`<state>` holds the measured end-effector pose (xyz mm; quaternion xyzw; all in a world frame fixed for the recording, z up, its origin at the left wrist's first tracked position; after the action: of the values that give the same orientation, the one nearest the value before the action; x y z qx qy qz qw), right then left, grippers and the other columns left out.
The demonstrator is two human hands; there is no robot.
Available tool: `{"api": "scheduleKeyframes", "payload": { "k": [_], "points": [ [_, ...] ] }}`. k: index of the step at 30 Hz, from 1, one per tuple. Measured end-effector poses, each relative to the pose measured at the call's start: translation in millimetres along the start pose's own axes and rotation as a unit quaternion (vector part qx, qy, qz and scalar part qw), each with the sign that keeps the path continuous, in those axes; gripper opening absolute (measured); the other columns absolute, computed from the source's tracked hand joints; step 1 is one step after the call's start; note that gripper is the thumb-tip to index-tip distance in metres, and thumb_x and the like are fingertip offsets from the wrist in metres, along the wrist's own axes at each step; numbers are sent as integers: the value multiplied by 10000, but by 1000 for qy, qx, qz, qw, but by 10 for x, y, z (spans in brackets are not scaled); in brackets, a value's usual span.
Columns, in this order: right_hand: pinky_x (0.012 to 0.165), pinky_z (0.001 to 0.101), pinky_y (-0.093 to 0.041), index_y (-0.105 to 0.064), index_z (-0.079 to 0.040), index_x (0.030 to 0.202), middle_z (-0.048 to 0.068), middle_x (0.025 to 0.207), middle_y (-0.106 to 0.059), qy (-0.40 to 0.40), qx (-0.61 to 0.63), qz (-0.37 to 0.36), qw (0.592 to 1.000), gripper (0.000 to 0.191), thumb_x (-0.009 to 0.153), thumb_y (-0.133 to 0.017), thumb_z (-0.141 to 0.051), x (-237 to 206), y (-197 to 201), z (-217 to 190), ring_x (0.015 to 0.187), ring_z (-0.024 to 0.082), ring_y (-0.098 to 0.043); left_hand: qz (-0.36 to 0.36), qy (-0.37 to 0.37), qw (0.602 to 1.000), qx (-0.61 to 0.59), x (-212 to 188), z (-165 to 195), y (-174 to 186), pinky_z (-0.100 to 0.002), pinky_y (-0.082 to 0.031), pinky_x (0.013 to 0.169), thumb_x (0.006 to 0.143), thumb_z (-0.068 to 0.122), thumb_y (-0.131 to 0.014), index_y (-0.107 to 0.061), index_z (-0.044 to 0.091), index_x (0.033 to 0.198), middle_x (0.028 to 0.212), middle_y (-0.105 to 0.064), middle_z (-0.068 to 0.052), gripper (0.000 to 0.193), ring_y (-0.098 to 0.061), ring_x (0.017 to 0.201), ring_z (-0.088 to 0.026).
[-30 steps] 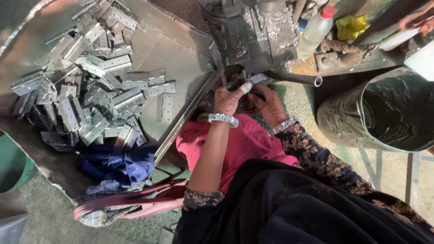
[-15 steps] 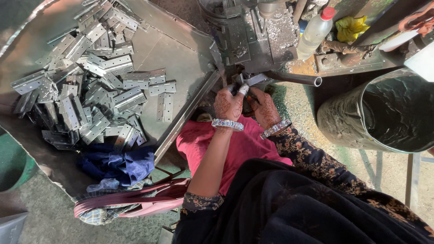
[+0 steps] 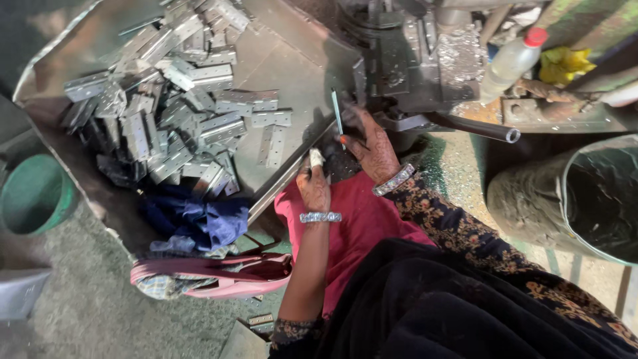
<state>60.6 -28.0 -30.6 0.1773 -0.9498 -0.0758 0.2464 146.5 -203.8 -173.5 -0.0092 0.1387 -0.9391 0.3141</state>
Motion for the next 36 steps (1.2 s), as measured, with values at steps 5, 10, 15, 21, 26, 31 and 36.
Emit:
{"api": "scheduleKeyframes", "payload": {
  "k": [5, 10, 15, 21, 26, 31, 36],
  "points": [
    [1029, 414, -457, -518, 17, 1364, 233, 1297, -623, -159, -90, -39, 982, 581, 886, -835, -79, -50, -294, 542, 1203, 350, -584, 12, -83, 988, 128, -37, -50, 363, -311, -541, 900, 1008, 245, -623, -642, -74, 1273, 1147, -740, -150, 416, -690, 1022, -213],
    [1025, 377, -516, -561, -6, 1361, 194, 1261, -694, -182, 25, -97, 978, 531, 903, -748, -200, -476, -256, 543, 1183, 331, -663, -25, -26, 984, 172, -107, 59, -22, -310, -523, 917, 1038, 312, -589, -644, -40, 1324, 1206, -733, -104, 457, -674, 1049, -171],
    [1073, 402, -470, -516, 33, 1427, 237, 1337, -654, -117, -54, -119, 984, 595, 930, -750, -196, -643, -32, 191, 1261, 361, -621, -158, 11, 984, 79, -228, 503, -609, -309, -536, 940, 955, 275, -740, -725, -42, 1218, 1127, -762, -72, 412, -672, 994, -135],
    [1094, 404, -473, -464, 62, 1465, 269, 1350, -634, -81, 16, -102, 991, 585, 914, -638, -30, -566, 10, -131, 1266, 377, -623, -171, 4, 984, 49, -390, 956, -805, -288, -549, 893, 951, 198, -749, -743, -39, 1178, 1046, -768, -47, 329, -666, 930, -120],
    [940, 439, -538, -440, 79, 1434, 295, 1192, -647, -105, -138, -106, 979, 630, 846, -659, 15, -638, -38, -137, 1098, 437, -648, -148, -61, 981, 106, -589, 1162, -843, -298, -554, 874, 985, 169, -688, -696, -27, 1210, 1043, -763, -81, 297, -671, 928, -115],
    [846, 396, -555, -481, 22, 1472, 236, 1168, -683, -118, -84, -90, 985, 626, 853, -570, 61, -759, -38, -13, 999, 319, -656, -66, -162, 930, 324, -652, 1264, -755, -346, -540, 818, 1043, 149, -590, -686, 10, 1295, 1014, -743, -169, 304, -687, 874, -132],
    [881, 319, -546, -501, 62, 1523, 174, 1325, -689, -229, 489, -28, 841, 528, 1039, -540, -144, -817, -141, 171, 998, 210, -649, -55, -146, 956, 248, -540, 1112, -660, -332, -528, 797, 1075, 150, -581, -684, -31, 1257, 1018, -721, -154, 277, -647, 883, -129]
  ]
}}
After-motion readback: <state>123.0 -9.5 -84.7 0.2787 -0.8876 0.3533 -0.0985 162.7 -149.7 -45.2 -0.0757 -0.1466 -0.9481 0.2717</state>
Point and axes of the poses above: each hand's wrist, its own x-axis towards the middle knuckle, its own y-axis out of the back of the hand, z = x × y, the point moved 7 cm from there along x, towards the middle knuckle
